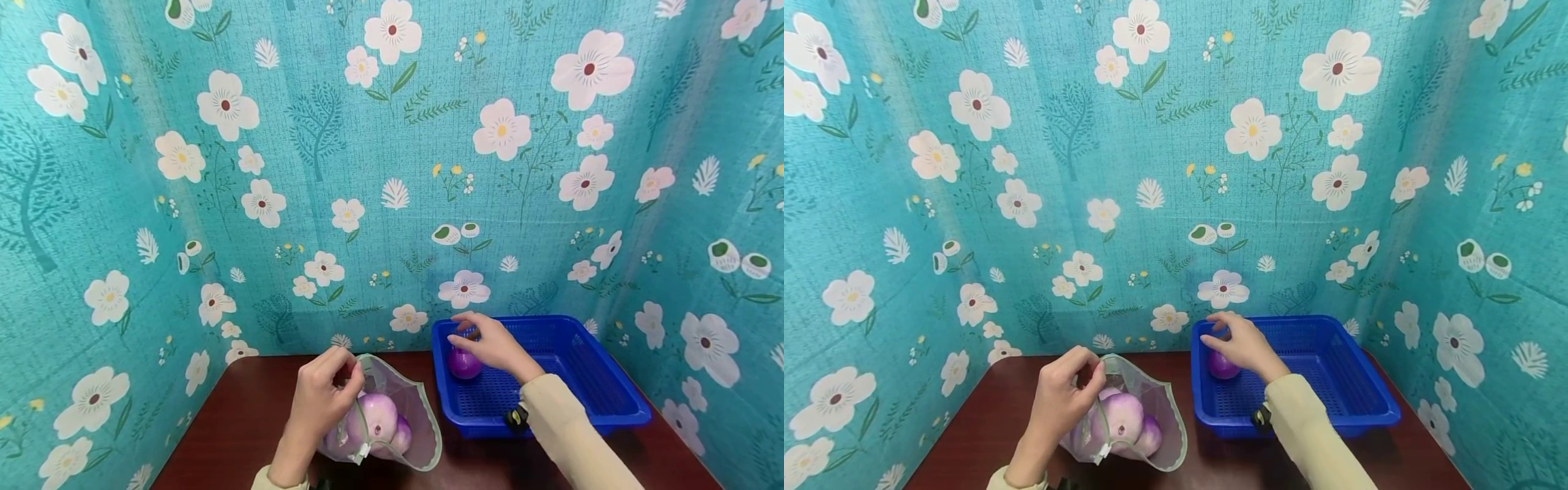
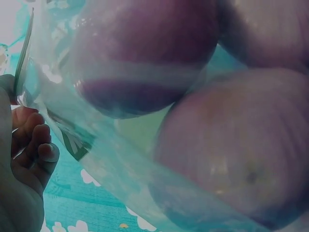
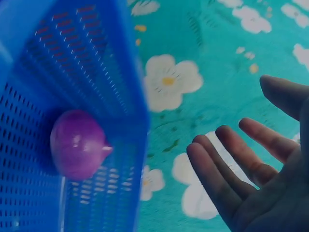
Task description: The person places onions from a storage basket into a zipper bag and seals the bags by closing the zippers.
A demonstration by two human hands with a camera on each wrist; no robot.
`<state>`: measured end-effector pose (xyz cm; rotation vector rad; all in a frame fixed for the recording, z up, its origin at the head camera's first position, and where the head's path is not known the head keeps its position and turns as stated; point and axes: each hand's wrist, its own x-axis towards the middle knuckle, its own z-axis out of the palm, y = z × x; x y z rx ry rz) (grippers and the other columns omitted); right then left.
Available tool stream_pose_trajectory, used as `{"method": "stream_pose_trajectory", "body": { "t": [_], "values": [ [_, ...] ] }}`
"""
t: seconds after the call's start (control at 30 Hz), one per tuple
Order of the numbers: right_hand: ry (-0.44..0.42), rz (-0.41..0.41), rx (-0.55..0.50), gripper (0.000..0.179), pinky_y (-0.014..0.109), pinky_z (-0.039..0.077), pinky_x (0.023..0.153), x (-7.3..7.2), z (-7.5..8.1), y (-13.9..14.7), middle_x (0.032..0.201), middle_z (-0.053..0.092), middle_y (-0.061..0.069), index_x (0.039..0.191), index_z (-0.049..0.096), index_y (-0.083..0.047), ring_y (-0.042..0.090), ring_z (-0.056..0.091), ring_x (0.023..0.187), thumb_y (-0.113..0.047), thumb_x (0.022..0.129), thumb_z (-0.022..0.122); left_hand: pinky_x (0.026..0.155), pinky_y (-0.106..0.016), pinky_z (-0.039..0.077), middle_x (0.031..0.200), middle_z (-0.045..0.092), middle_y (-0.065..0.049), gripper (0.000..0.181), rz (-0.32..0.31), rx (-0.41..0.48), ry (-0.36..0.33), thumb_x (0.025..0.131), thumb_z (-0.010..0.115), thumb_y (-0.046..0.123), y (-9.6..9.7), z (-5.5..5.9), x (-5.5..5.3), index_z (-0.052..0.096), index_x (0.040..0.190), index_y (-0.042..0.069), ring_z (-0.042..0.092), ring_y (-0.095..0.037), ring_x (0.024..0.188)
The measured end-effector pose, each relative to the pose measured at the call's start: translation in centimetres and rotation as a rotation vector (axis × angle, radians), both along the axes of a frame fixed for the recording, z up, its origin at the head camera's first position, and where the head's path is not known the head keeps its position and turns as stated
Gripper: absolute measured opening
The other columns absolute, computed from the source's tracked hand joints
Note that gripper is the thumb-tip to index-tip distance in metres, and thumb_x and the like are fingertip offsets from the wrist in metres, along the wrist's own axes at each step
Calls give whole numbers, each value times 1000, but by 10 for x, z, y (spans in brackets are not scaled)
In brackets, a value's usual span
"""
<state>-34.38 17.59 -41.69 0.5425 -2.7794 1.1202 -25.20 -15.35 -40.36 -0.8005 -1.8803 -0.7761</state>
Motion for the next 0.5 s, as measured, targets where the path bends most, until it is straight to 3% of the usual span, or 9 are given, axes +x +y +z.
{"method": "stream_pose_trajectory", "body": {
  "t": [0.17,0.3,0.5],
  "values": [
    [-84,1,46,51,53,57,89,-24,-12,2,131,65,22,140,59,-9,33,68,109,-34,98,70,53,-12,39,67,50,9,24,0,8,-19,83,68,2,-2,1,2,55,74,20,46,-2,57],
    [-136,8,65,54,58,52,97,-40,-23,6,131,65,24,141,58,-5,42,63,119,-34,97,70,52,-14,39,67,50,8,25,-5,13,-30,83,68,2,-4,2,2,55,74,20,47,-5,56],
    [-149,-17,74,54,57,52,98,-57,-38,9,126,68,25,137,60,0,44,62,120,-29,94,74,53,-12,38,66,50,7,25,-4,9,-22,83,68,2,-5,2,1,54,74,20,47,-8,54]
  ]
}}
